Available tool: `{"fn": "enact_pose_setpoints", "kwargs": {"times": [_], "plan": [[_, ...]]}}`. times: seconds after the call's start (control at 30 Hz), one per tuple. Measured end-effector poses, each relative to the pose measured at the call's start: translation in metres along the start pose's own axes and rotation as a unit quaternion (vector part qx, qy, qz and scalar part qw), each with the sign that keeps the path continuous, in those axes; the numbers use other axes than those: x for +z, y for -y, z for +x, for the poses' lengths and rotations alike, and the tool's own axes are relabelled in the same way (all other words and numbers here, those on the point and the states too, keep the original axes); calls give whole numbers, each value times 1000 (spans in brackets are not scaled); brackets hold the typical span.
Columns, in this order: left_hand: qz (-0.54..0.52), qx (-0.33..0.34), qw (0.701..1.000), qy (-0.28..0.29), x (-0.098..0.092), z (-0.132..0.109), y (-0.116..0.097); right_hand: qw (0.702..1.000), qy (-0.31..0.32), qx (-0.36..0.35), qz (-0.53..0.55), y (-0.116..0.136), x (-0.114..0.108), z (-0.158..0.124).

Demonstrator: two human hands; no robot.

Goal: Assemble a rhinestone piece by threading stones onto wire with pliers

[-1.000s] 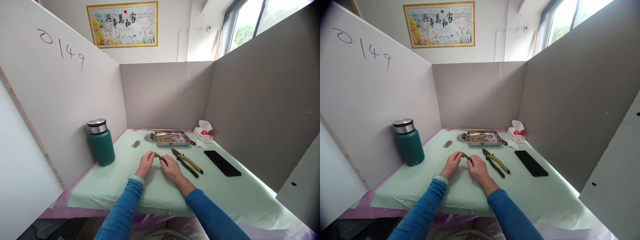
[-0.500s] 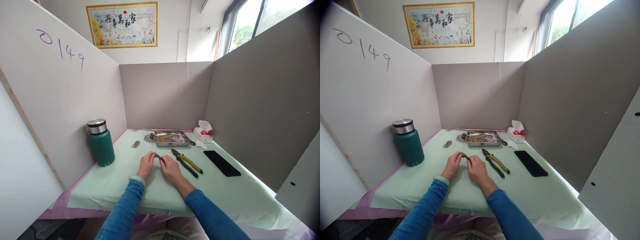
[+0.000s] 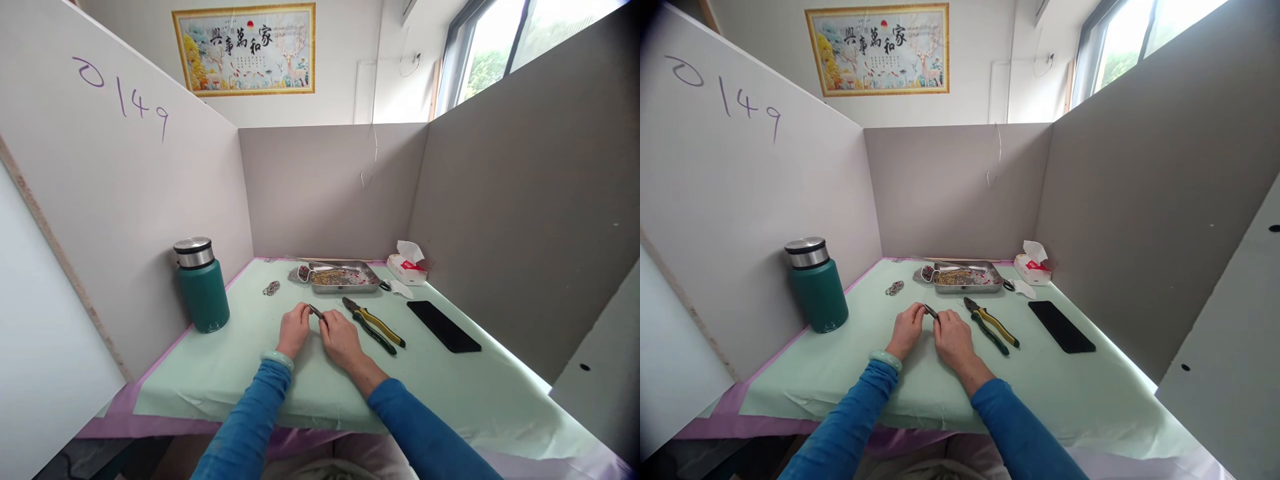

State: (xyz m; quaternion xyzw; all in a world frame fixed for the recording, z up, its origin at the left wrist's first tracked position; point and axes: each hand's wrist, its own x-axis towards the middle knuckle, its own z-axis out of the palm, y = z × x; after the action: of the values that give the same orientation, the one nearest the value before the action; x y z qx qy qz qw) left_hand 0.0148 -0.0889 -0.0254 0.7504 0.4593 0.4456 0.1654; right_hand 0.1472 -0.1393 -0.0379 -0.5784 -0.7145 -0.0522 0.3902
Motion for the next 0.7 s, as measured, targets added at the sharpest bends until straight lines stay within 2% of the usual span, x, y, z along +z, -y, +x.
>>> {"fn": "enact_pose_setpoints", "kwargs": {"times": [0.23, 0.5, 0.7], "plan": [[-45, 7, 999, -4, -1, 2, -1, 995, 9, 24, 98, 1, 0, 3], [-125, -8, 992, -3, -2, 1, -6, 964, 69, 71, 247, -9, 4, 10], [-226, -66, 972, 17, 0, 2, -4, 959, 33, 82, 269, -8, 1, 9]]}}
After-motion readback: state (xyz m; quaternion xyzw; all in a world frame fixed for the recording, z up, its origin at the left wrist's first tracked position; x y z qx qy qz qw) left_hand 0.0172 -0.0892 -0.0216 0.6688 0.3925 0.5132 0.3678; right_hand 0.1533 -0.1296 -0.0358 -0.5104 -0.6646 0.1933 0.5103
